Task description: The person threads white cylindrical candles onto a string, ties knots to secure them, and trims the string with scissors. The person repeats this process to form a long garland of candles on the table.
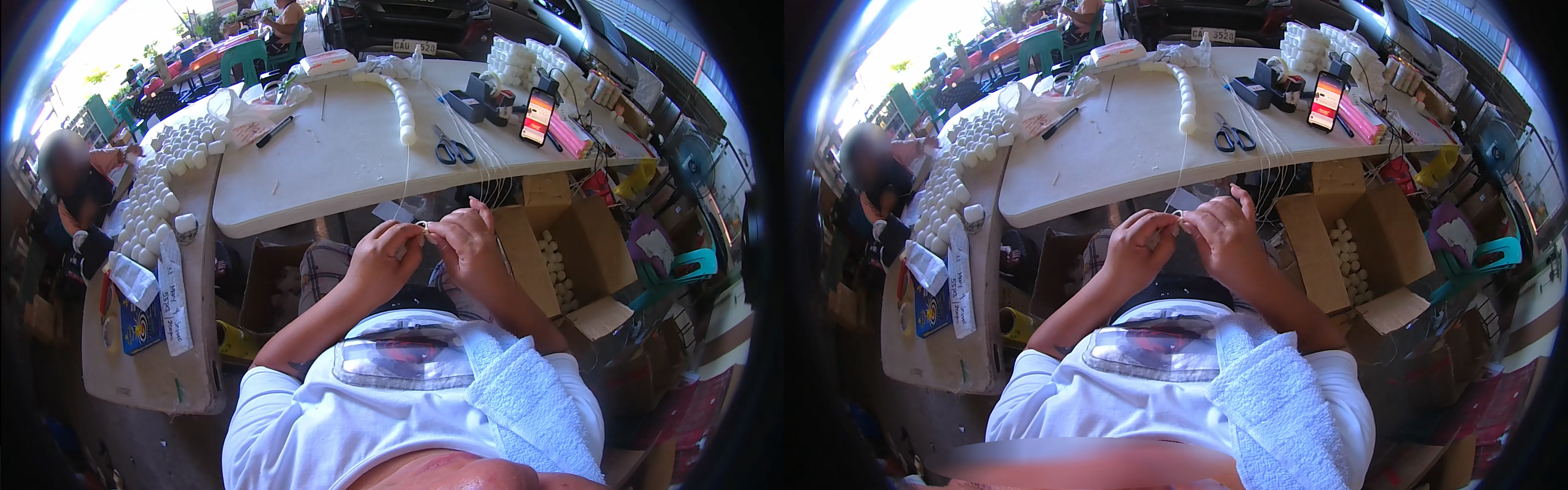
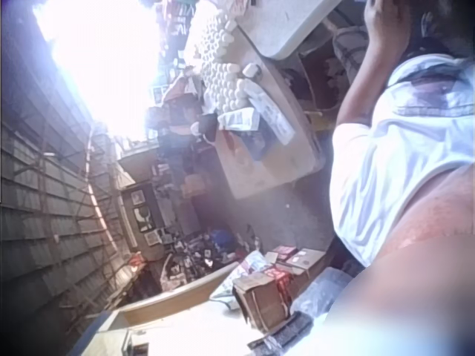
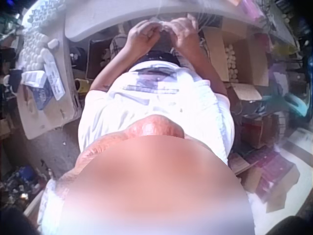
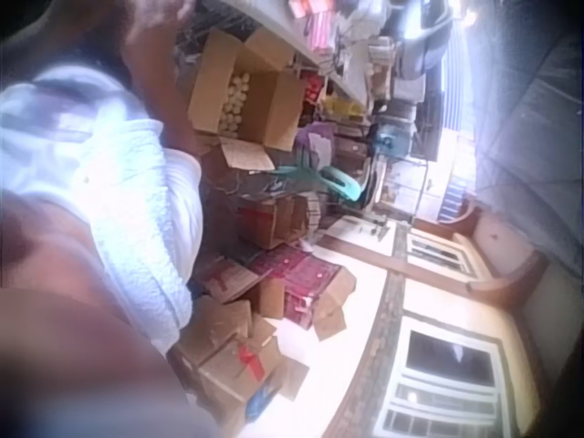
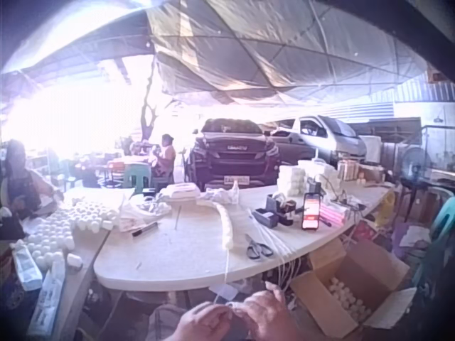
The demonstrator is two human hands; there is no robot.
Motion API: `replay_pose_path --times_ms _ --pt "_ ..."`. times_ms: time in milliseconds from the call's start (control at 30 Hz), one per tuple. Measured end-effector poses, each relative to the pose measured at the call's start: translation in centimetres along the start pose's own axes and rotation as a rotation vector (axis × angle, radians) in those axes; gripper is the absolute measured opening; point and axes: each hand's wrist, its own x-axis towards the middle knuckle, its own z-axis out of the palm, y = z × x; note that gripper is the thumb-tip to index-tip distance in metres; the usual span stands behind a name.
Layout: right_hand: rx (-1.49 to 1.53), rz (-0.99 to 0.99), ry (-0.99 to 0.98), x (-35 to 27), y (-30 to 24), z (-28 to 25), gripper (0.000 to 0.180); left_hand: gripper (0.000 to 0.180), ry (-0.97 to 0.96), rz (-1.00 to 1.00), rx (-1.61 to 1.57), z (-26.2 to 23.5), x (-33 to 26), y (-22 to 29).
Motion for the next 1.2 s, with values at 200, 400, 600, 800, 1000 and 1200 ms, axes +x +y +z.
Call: replay_pose_path --times_ms 200,400,600,800,1000,1200 --pt "0.172 0.069 0.049 0.5 0.3 -0.8 0.015 0.014 -0.055 -0.158 -0.095 -0.1 -0.1 0.0" --pt "0.239 0.03 0.014 0.8 0.9 -0.9 0.013 0.013 -0.086 -0.174 -0.148 -0.1 -0.1 0.0" --pt "0.331 0.094 -0.012 0.6 0.5 -0.8 0.014 0.012 -0.111 -0.265 -0.269 0.0 -0.2 -0.1" --pt "0.404 0.117 -0.067 0.5 -0.2 -1.3 0.018 0.011 -0.055 -0.24 -0.23 -0.1 -0.2 -0.2" --pt "0.31 0.081 -0.031 0.6 -0.3 -1.2 0.018 0.01 -0.037 -0.174 -0.146 0.2 -0.4 -0.4" --pt "0.488 0.181 -0.012 0.6 -0.1 -0.8 0.015 0.013 -0.008 -0.411 -0.508 0.7 -0.6 -0.7"
